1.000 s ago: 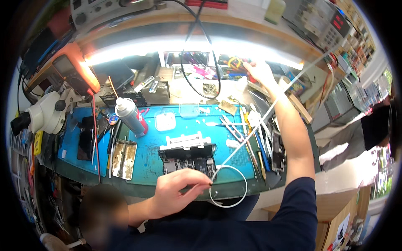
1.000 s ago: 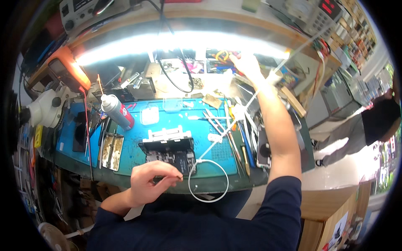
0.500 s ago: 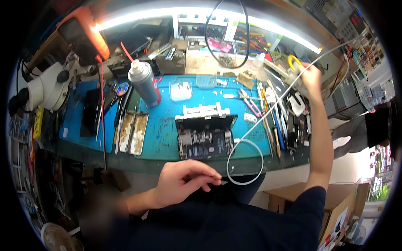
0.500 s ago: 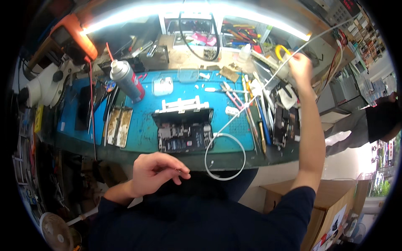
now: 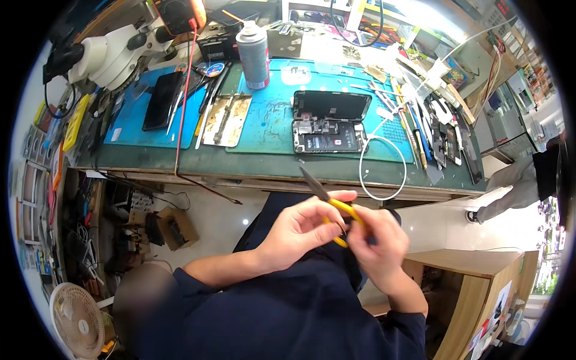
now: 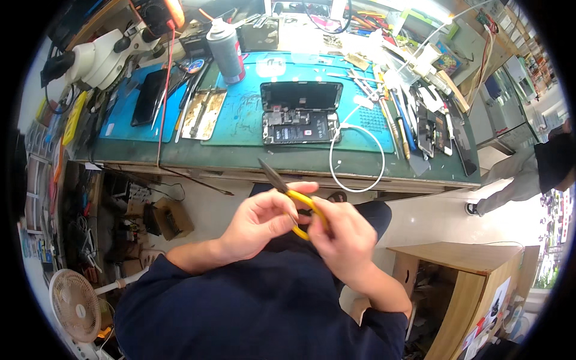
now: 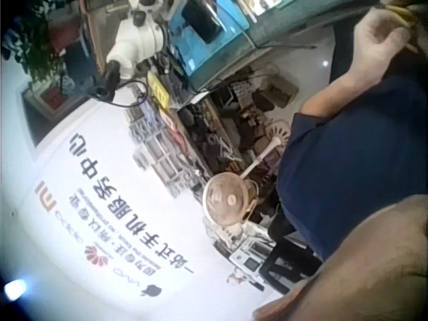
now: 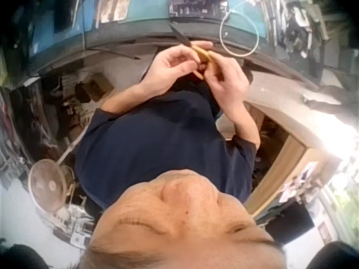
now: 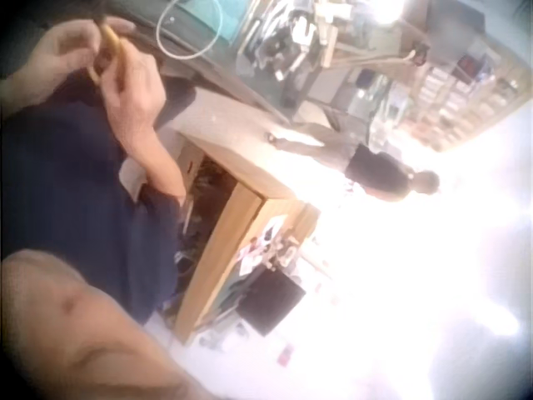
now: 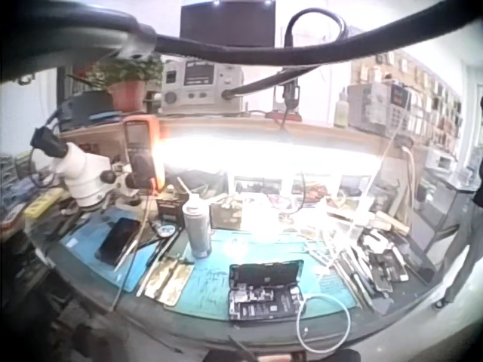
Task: The person works on a disassembled smartphone at a cluttered workbench. They use a yellow-handled screwdriver to remove screws, then use pliers to handle small components. Later, they use a soldering iron to work on the phone's internal circuitry.
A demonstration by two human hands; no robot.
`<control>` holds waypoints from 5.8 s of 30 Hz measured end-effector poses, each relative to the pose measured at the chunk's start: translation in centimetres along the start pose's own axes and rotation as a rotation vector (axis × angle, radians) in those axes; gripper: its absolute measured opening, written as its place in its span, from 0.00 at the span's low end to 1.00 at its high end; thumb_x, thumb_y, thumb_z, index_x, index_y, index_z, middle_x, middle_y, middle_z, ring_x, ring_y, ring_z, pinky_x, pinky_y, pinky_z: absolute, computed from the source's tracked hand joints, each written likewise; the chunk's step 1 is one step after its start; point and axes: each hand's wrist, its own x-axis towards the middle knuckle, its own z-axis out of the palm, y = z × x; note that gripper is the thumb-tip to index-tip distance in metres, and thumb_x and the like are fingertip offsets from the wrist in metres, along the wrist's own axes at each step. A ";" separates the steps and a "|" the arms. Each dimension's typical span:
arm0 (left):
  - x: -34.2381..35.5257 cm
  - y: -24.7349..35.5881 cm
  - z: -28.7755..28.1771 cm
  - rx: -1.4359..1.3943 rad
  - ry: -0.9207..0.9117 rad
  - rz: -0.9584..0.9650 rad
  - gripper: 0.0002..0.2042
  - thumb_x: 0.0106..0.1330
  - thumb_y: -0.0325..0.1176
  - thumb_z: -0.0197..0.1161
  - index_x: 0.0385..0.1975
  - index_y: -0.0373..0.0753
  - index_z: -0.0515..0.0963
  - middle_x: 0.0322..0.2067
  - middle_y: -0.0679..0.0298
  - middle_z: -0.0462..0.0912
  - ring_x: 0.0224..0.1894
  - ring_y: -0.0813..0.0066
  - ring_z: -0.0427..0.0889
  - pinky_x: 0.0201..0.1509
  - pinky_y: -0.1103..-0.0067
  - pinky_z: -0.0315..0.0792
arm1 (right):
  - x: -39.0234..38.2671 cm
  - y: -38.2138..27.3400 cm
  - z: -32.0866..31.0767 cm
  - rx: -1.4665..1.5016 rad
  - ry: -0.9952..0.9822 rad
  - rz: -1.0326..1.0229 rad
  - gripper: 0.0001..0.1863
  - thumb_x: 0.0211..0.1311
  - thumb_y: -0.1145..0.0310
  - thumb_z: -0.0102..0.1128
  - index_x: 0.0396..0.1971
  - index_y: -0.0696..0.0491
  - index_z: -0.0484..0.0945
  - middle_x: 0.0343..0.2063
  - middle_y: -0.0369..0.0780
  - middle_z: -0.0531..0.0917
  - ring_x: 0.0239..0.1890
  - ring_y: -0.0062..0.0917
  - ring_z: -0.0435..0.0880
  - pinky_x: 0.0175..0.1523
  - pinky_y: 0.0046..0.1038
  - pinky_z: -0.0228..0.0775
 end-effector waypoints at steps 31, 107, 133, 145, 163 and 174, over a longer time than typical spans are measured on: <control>-0.7 5.0 -1.6 0.469 0.135 -0.435 0.21 0.79 0.25 0.51 0.70 0.34 0.66 0.52 0.51 0.86 0.32 0.78 0.88 0.19 0.89 0.73 | 0.7 2.8 5.5 0.700 0.052 0.211 0.13 0.63 0.87 0.66 0.48 0.63 0.83 0.48 0.44 0.82 0.43 0.24 0.87 0.49 0.23 0.82; -2.1 4.7 -6.2 -0.446 0.360 -0.380 0.16 0.82 0.46 0.45 0.44 0.40 0.74 0.28 0.68 0.70 0.30 0.76 0.70 0.31 0.76 0.65 | 12.7 14.7 -7.6 -1.001 -0.219 0.517 0.15 0.64 0.54 0.66 0.32 0.52 0.85 0.32 0.43 0.88 0.38 0.40 0.87 0.45 0.39 0.77; -2.3 5.9 -6.6 -0.534 0.330 -0.455 0.24 0.83 0.47 0.42 0.69 0.38 0.68 0.30 0.67 0.67 0.30 0.74 0.69 0.34 0.74 0.68 | 11.7 3.9 11.9 0.555 -0.116 -0.248 0.31 0.76 0.71 0.57 0.70 0.62 0.52 0.32 0.48 0.87 0.25 0.24 0.83 0.32 0.21 0.74; -2.4 6.0 -6.7 -0.547 0.333 -0.465 0.25 0.83 0.47 0.42 0.69 0.36 0.67 0.31 0.67 0.67 0.31 0.74 0.70 0.34 0.74 0.68 | 11.7 4.1 11.9 0.530 -0.107 -0.287 0.32 0.76 0.72 0.58 0.70 0.63 0.52 0.32 0.48 0.87 0.25 0.23 0.83 0.32 0.21 0.73; -2.3 6.1 -6.5 -0.509 0.346 -0.468 0.23 0.83 0.48 0.42 0.67 0.39 0.69 0.30 0.67 0.67 0.29 0.75 0.69 0.34 0.75 0.68 | 13.9 1.5 9.3 0.316 -0.257 -0.315 0.32 0.66 0.69 0.72 0.65 0.65 0.71 0.36 0.47 0.85 0.37 0.27 0.85 0.46 0.27 0.78; -2.3 6.0 -6.7 -0.536 0.329 -0.466 0.23 0.83 0.47 0.43 0.66 0.38 0.69 0.30 0.67 0.67 0.30 0.75 0.69 0.33 0.76 0.69 | 12.9 1.3 9.5 0.462 -0.236 -0.065 0.30 0.68 0.74 0.68 0.67 0.66 0.69 0.39 0.48 0.86 0.41 0.31 0.87 0.50 0.28 0.81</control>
